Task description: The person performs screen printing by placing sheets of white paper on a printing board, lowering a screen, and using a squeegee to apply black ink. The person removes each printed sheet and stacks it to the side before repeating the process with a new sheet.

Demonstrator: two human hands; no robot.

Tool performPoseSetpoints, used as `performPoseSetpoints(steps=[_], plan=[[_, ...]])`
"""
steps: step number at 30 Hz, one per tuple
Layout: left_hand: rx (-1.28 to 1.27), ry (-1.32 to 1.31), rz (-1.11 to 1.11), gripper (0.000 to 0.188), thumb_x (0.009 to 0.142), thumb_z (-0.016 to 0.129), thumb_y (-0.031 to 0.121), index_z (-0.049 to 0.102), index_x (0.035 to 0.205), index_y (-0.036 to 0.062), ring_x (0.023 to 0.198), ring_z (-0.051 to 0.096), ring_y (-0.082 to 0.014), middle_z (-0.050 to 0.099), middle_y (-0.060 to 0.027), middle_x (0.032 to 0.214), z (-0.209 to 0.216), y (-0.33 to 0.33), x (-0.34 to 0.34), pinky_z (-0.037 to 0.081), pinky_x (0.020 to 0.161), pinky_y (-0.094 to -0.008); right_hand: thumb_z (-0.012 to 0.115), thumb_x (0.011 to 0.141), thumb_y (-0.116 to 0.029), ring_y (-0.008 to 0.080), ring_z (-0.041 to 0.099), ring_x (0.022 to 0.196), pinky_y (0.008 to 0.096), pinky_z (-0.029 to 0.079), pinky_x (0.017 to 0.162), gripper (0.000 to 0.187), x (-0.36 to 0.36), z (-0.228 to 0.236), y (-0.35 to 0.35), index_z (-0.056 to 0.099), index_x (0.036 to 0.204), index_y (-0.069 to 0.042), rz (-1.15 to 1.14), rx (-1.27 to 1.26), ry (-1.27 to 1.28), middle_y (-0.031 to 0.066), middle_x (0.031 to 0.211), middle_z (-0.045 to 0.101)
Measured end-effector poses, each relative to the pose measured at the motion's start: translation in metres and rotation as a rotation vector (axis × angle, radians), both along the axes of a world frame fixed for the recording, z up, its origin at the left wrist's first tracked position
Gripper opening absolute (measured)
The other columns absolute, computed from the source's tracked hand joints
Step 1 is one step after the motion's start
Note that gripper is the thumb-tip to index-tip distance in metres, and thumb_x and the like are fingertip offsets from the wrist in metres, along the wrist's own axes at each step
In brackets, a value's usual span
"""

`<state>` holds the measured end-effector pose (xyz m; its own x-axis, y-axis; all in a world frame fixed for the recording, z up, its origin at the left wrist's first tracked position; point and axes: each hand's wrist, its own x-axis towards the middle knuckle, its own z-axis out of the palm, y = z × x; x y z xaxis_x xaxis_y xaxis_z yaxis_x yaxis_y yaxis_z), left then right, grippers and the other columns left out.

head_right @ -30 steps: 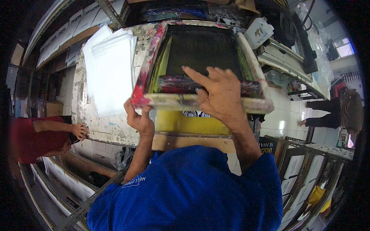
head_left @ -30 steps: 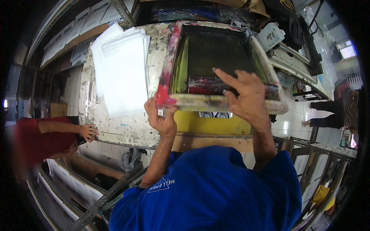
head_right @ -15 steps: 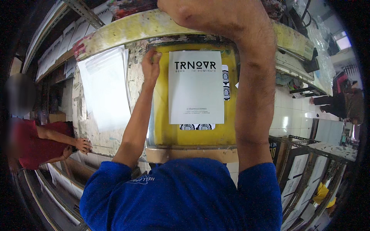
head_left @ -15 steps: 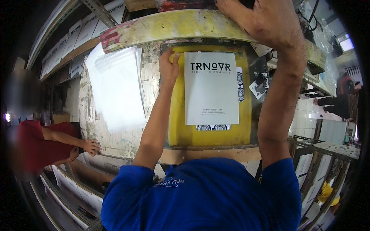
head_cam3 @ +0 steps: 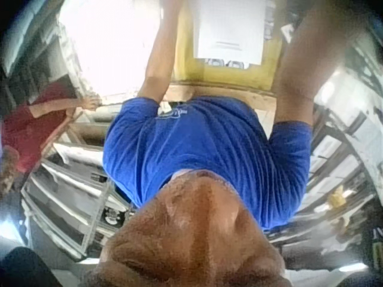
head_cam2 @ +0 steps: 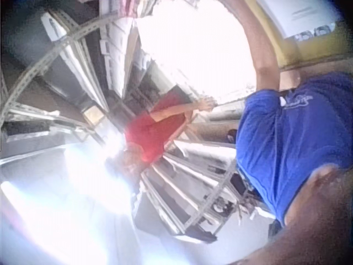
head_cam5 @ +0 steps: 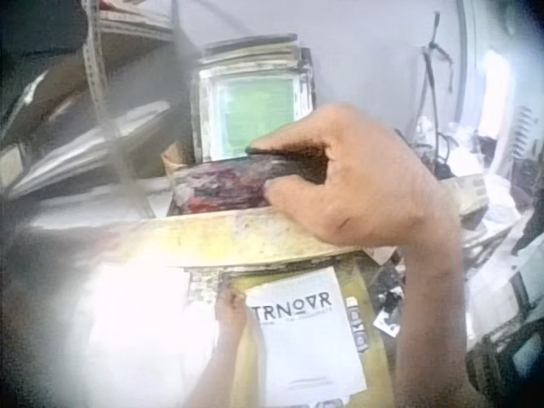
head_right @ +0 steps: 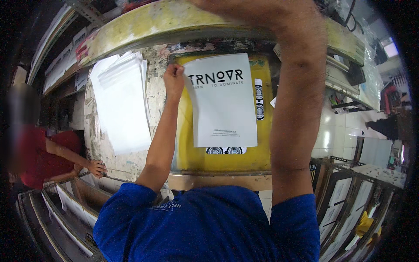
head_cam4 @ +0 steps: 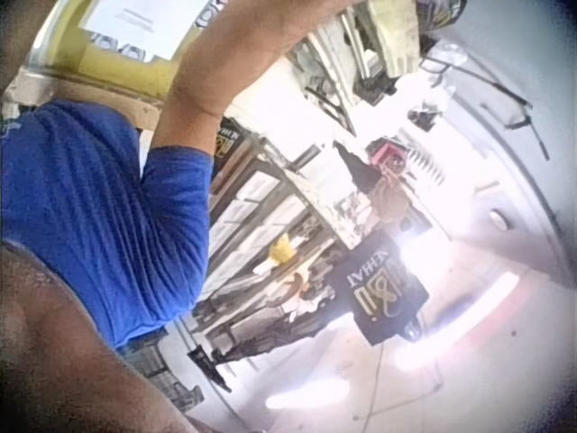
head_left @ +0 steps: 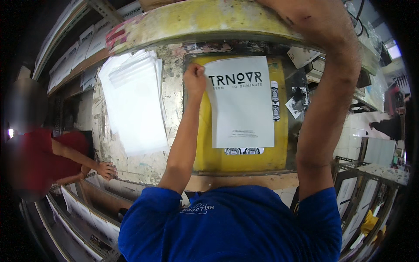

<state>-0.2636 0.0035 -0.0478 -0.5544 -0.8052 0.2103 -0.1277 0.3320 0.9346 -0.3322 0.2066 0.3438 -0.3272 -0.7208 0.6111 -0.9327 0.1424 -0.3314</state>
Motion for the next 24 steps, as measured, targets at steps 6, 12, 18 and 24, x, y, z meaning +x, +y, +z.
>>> performPoseSetpoints(steps=[6,12,18,24], plan=[[0.132,0.207,0.215,0.005,0.093,0.065,0.002,0.065,0.097,-0.0020,0.081,0.058,-0.0125,0.064,-0.0047,0.087,0.005,-0.073,0.139,0.048,0.075,-0.0282,0.060,0.085,-0.017,0.0161,0.061,0.060,0.0287,0.050,0.059,0.038,0.002,0.022,0.000,0.075,0.116,-0.001,0.000,0.182,-0.075,0.0112,0.082,0.076],[0.102,0.180,0.680,0.003,0.094,0.067,0.003,0.066,0.097,0.0008,0.081,0.056,-0.0119,0.065,-0.0028,0.089,-0.004,-0.132,0.323,0.046,0.072,-0.0277,0.063,0.082,-0.015,0.0147,0.063,0.064,0.0266,0.051,0.064,0.039,0.014,0.002,-0.008,0.076,0.116,-0.002,-0.184,0.075,0.098,0.0099,0.083,0.076],[0.042,0.135,0.967,0.010,0.095,0.067,0.007,0.063,0.100,-0.0006,0.086,0.058,-0.0159,0.064,-0.0051,0.095,-0.017,-0.177,0.481,0.048,0.080,-0.0308,0.064,0.080,-0.009,0.0186,0.068,0.076,0.0297,0.055,0.077,0.039,0.030,-0.002,-0.010,0.074,0.116,0.002,-0.161,-0.039,0.074,0.0126,0.090,0.077],[-0.841,-0.549,1.501,0.037,0.092,0.072,0.016,0.065,0.121,-0.0061,0.098,0.066,-0.0403,0.070,-0.0226,0.109,-0.008,-0.165,0.509,0.050,0.091,-0.0480,0.065,0.080,-0.004,0.0207,0.069,0.080,0.0320,0.056,0.082,0.037,0.033,-0.014,-0.013,0.073,0.115,0.005,-0.093,-0.154,0.095,0.0149,0.095,0.076]])
